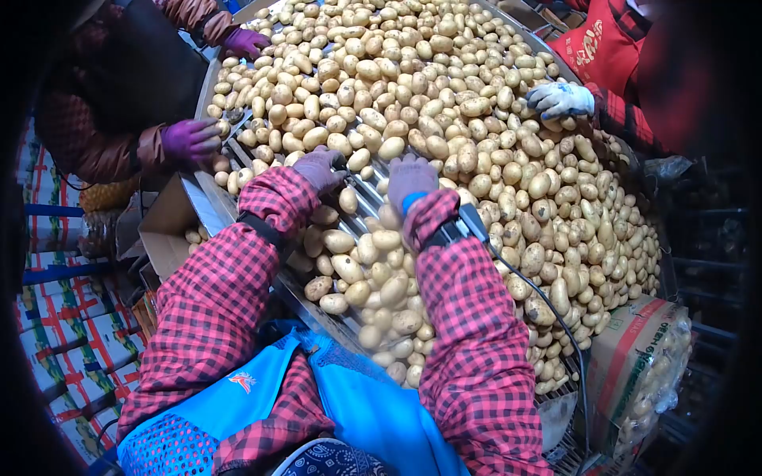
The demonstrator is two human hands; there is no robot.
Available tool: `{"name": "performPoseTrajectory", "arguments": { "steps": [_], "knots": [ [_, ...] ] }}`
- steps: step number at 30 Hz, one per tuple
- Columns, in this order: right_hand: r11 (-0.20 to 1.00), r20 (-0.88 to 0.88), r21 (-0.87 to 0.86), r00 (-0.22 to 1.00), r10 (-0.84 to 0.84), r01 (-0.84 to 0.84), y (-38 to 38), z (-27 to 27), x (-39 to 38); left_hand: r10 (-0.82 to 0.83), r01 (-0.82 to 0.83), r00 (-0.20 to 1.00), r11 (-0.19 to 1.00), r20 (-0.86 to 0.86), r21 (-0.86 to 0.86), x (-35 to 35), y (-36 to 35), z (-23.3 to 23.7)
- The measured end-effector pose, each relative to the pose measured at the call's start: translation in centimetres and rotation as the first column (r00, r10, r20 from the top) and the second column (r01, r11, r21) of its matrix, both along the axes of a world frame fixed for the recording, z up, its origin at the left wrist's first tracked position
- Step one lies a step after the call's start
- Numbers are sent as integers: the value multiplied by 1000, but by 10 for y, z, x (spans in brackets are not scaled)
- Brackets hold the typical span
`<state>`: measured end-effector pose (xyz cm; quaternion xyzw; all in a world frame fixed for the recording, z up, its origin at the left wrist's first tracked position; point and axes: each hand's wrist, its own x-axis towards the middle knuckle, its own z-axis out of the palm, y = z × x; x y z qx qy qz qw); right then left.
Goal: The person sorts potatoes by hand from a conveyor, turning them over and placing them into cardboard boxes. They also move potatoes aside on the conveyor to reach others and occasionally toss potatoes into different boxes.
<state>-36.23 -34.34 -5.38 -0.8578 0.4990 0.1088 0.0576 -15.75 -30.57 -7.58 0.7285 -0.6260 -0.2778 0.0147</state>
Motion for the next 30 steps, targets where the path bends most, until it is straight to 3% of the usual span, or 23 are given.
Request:
{"name": "performPoseTrajectory", "arguments": {
  "steps": [1, 3, 4, 5, 7, 9, 11, 13, 15, 16, 18, 21, 24, 26, 27, 29, 30],
  "knots": [
    [995, 3, 102, 1000, -24, 23, -10, 4, 4, 0, 0, 1000, 1000, 2, 0, 2, 0, -7],
    [996, 14, 72, 998, -58, 57, -26, -9, 9, -15, 12, 999, 998, -48, -65, 5, -2, -9],
    [998, 3, 57, 999, -36, 36, -30, -10, 8, -19, 27, 991, 998, -134, 57, 11, -3, -4],
    [999, -11, 49, 1000, -14, 14, -33, -12, 7, -11, 19, 991, 998, -130, 62, 13, 1, -2],
    [999, 21, 53, 1000, 1, -3, -30, -8, 4, 87, -116, 919, 992, -385, -52, 14, 10, -2],
    [998, 260, 65, 965, -36, 20, -13, 17, -4, 147, -186, 891, 981, -431, -50, 10, 16, 9],
    [995, 309, 58, 949, 58, -80, -1, 10, 0, -112, -38, 937, 909, -331, -415, 0, 21, 19],
    [1000, 69, -18, 997, 22, -21, 17, 4, 22, -265, 237, 961, 933, -73, -271, -20, 11, 36],
    [987, -2, -144, 998, 71, -70, 14, -15, 33, -213, 215, 977, 973, 31, -83, -48, 10, 57],
    [995, -42, -62, 996, 80, -82, 7, -13, 36, -132, 134, 991, 989, 32, -63, -55, 7, 47],
    [995, -78, 38, 993, 90, -88, 4, -13, 33, -205, 205, 979, 979, 11, 19, -51, 3, 30],
    [933, 26, 291, 976, 215, -213, -13, -1, 13, -135, 130, 985, 990, 104, 54, -48, 0, 11],
    [944, 51, 273, 983, 177, -184, -5, -5, 12, -154, 155, 988, 983, -20, 94, -46, 2, 12],
    [980, 71, 198, 997, 9, -23, -2, -18, 19, -36, 38, 993, 999, -113, 22, -49, -7, -5],
    [981, 67, 192, 998, 15, -27, -2, -17, 18, -31, 33, 993, 999, -117, 15, -50, -7, 1],
    [984, 256, 174, 966, -25, -21, 1, -13, 17, -145, 148, 986, 989, -84, 31, -42, -4, 16],
    [987, 272, 159, 962, -9, -36, 3, -11, 17, -97, 110, 972, 993, -213, 50, -37, 2, 26]
  ]
}}
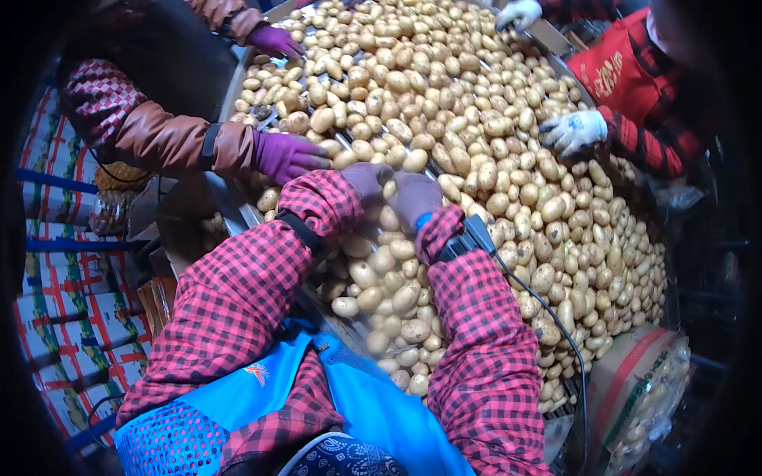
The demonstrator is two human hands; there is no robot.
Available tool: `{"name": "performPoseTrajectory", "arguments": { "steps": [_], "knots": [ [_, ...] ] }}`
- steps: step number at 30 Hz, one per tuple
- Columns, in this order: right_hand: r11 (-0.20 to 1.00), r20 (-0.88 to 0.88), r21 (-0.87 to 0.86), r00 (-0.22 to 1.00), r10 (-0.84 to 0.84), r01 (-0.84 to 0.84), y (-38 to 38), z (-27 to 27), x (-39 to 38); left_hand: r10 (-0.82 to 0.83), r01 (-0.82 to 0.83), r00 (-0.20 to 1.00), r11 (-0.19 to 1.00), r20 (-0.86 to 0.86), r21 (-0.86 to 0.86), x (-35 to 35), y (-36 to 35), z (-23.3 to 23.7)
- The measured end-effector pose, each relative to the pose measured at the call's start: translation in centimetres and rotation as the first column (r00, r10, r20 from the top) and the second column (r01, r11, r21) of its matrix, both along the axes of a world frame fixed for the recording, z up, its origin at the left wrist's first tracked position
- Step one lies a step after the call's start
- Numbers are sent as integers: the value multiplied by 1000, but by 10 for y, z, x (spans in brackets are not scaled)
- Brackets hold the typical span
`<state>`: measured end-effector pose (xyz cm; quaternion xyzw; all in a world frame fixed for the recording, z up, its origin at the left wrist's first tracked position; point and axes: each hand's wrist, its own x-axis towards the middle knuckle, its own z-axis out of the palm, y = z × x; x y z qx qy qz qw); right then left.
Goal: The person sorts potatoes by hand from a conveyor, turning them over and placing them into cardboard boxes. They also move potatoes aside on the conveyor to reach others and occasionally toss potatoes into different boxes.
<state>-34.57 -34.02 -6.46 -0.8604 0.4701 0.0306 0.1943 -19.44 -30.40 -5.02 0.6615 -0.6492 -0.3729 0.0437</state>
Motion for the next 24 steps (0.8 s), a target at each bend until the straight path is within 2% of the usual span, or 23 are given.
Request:
{"name": "performPoseTrajectory", "arguments": {
  "steps": [1, 2, 3, 4, 5, 6, 7, 8, 9, 11, 12, 13, 14, 15, 17, 18, 19, 20, 21, 22, 23, 24],
  "knots": [
    [999, 99, 35, 995, -24, 21, 3, 1, -5, 78, -67, 990, 993, -119, 94, 6, -2, -2],
    [998, 137, 50, 990, -30, 23, 4, -4, -7, 27, -19, 966, 999, -257, 33, 11, -3, -4],
    [1000, 254, -20, 967, -17, 23, 14, 3, -11, -16, 5, 986, 998, -165, -68, 9, 16, 36],
    [999, 219, 47, 976, -14, 3, 24, 34, -8, -55, -2, 974, 968, -220, -250, 14, 25, 15],
    [1000, 220, 27, 975, 5, -11, 32, 43, -11, -121, 66, 960, 974, -252, -219, 17, 41, 31],
    [998, 288, -35, 956, 63, -55, 39, 46, -14, 62, -158, 933, 956, -354, -248, 12, 49, 17],
    [994, 301, -78, 948, 100, -80, 55, 69, -10, 129, -226, 937, 932, -324, -282, 11, 68, 33],
    [972, 316, -210, 934, 168, -103, 70, 77, -8, 198, -322, 898, 904, -392, -281, 12, 92, 46],
    [976, 356, -179, 916, 185, -127, 85, 93, 0, 242, -400, 853, 872, -462, -282, 13, 112, 52],
    [974, 395, -122, 891, 223, -190, 114, 109, 22, 287, -551, 800, 698, -526, -458, 22, 161, 54],
    [952, 396, -138, 866, 304, -272, 127, 110, 36, 353, -555, 775, 776, -524, -298, 39, 183, 61],
    [928, 393, -146, 841, 372, -342, 139, 106, 53, 360, -559, 796, 747, -488, -360, 55, 212, 63],
    [893, 396, -186, 801, 450, -410, 158, 114, 73, 468, -654, 676, 737, -569, -170, 67, 242, 78],
    [860, 432, -154, 750, 501, -485, 174, 120, 94, 571, -710, 538, 704, -621, 32, 80, 269, 94],
    [804, 393, -139, 713, 580, -578, 206, 127, 139, 652, -781, 283, 583, -703, 226, 109, 318, 110],
    [788, 362, -116, 713, 601, -605, 223, 134, 166, 490, -879, 235, 476, -839, 32, 120, 336, 85],
    [772, 330, -94, 712, 620, -628, 237, 143, 198, 520, -903, 150, 419, -841, 98, 145, 352, 92],
    [709, 475, -215, 562, 677, -672, 245, 145, 234, 542, -920, 63, 357, -838, 161, 170, 368, 99],
    [647, 498, -289, 466, 731, -706, 252, 149, 283, 516, -942, 240, 327, -823, -70, 211, 383, 100],
    [589, 467, -417, 392, 792, -693, 255, 150, 337, 424, -986, 47, 164, -905, 26, 252, 383, 103],
    [626, 371, -341, 512, 775, -701, 258, 149, 389, 606, -984, -33, 120, -795, 132, 318, 388, 98],
    [668, 344, -274, 578, 740, -692, 264, 161, 417, 515, -983, -126, 52, -848, 177, 367, 392, 100]
  ]
}}
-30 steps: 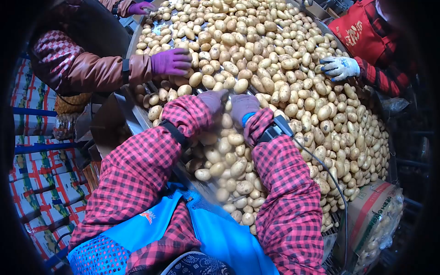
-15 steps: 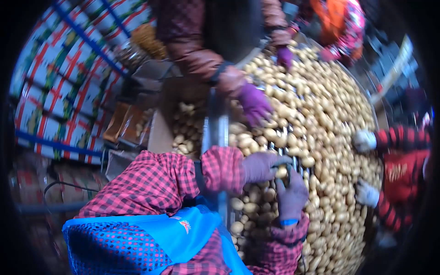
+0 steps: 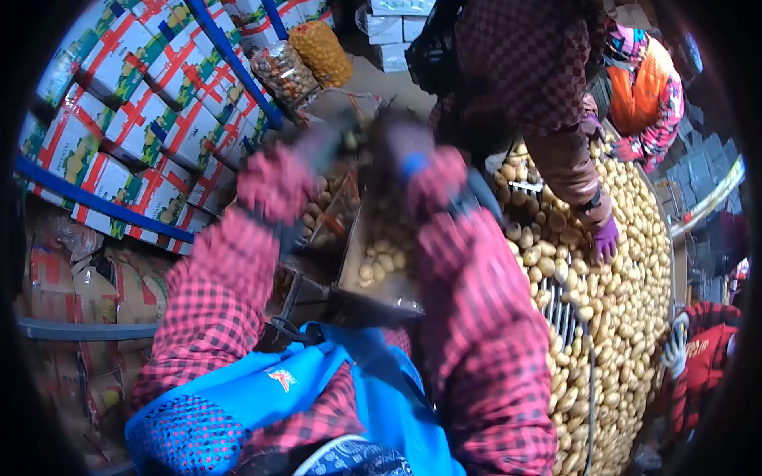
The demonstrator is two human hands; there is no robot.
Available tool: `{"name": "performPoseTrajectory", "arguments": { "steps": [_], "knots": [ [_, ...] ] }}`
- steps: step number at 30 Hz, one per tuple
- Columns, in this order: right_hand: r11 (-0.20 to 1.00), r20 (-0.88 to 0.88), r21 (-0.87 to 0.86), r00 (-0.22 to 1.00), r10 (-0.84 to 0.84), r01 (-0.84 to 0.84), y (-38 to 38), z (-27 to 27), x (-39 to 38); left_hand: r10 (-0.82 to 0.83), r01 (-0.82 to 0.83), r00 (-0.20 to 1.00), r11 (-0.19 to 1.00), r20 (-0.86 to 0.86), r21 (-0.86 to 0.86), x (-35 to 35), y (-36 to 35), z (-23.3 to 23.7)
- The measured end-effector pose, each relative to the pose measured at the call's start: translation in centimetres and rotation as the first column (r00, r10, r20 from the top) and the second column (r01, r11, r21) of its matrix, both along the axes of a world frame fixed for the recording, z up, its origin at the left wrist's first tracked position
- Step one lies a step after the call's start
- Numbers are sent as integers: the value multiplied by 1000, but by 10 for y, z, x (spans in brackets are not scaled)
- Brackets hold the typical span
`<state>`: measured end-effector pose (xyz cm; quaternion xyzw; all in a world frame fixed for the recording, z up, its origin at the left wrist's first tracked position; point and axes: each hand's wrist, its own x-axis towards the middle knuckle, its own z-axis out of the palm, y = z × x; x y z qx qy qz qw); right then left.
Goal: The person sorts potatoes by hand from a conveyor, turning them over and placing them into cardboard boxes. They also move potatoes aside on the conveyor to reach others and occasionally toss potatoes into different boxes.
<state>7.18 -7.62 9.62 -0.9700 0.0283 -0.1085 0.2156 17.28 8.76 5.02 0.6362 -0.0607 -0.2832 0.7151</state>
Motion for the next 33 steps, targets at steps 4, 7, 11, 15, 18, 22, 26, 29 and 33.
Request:
{"name": "performPoseTrajectory", "arguments": {
  "steps": [4, 7, 11, 15, 18, 22, 26, 29, 33],
  "knots": [
    [997, 133, 2, 988, -79, 79, 8, -26, 18, 250, -261, 965, 949, -81, -178, 97, 35, -23],
    [980, 53, 199, 999, 7, -17, -7, -54, -104, 81, -108, 989, 966, -125, -235, 21, 55, -59],
    [919, 7, 248, 948, -319, 307, -16, -85, -295, -396, 388, 862, 917, 316, 92, -81, 52, -148],
    [763, -191, 33, 753, -629, 646, -25, -76, -435, -868, 814, 457, 495, 192, 303, -190, -28, -31],
    [767, -256, -142, 725, -639, 626, -34, -91, -470, -937, 864, 49, 214, 347, 455, -228, -96, -20],
    [810, -267, -184, 765, -587, 557, -70, -120, -448, -888, 628, -265, 137, 377, 766, -266, -178, -75],
    [795, -179, -25, 779, -600, 606, -131, -138, -428, -952, 491, 105, 301, 288, 817, -276, -230, -82],
    [785, -37, 102, 791, -611, 611, -158, -104, -415, -769, 389, 173, 627, 615, 675, -261, -232, -79],
    [881, -14, -55, 882, -471, 470, -180, -117, -351, -922, 103, 110, 382, 371, 919, -230, -242, -93]
  ]
}}
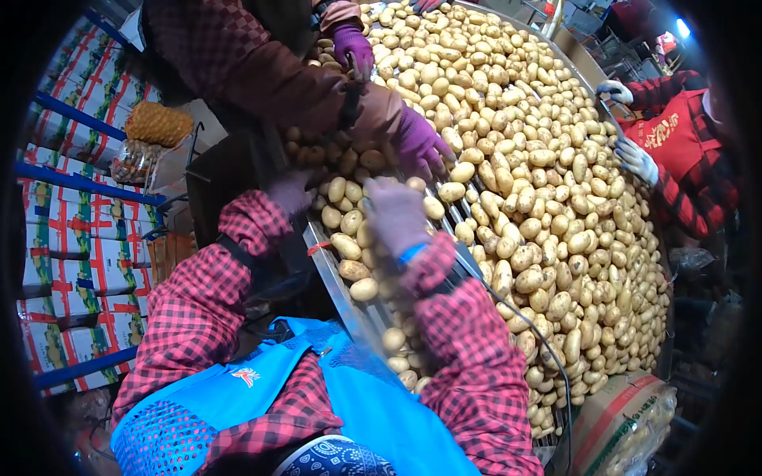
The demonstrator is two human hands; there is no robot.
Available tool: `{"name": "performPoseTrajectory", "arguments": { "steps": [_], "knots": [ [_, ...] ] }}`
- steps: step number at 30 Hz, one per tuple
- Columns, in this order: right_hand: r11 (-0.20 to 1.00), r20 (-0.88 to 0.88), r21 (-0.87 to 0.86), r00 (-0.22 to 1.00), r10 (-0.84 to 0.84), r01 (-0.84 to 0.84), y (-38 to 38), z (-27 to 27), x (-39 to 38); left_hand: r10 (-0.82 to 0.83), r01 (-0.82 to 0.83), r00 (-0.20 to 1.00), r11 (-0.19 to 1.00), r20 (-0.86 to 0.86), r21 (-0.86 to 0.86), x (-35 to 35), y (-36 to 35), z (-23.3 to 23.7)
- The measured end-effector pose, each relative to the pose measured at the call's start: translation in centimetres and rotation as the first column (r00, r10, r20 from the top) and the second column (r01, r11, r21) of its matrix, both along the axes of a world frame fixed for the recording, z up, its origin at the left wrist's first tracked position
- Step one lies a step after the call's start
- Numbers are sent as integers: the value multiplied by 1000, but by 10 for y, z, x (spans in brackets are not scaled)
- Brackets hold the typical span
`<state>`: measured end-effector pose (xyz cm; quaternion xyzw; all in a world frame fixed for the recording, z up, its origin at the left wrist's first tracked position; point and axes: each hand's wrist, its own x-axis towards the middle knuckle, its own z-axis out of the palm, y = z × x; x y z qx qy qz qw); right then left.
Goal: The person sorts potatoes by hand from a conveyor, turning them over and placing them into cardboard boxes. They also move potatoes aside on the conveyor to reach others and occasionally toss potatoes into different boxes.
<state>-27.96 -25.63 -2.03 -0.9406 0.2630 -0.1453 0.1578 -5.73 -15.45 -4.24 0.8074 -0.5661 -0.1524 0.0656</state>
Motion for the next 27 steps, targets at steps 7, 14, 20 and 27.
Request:
{"name": "performPoseTrajectory", "arguments": {
  "steps": [7, 14, 20, 27],
  "knots": [
    [941, -398, -269, 866, -304, 207, -24, -48, 103, -240, 228, 937, 971, 255, 73, 30, -36, -20],
    [993, -482, -72, 868, -118, 95, -72, -49, 101, -118, 109, 990, 988, 72, 112, 32, -40, -18],
    [978, -456, -1, 870, -185, 208, -52, -17, 59, 12, -72, 912, 989, -409, -132, 35, -7, 1],
    [96, 382, 920, 819, -428, -379, 37, 32, 0, -331, -447, -672, 895, -662, 6, -23, 118, 73]
  ]
}}
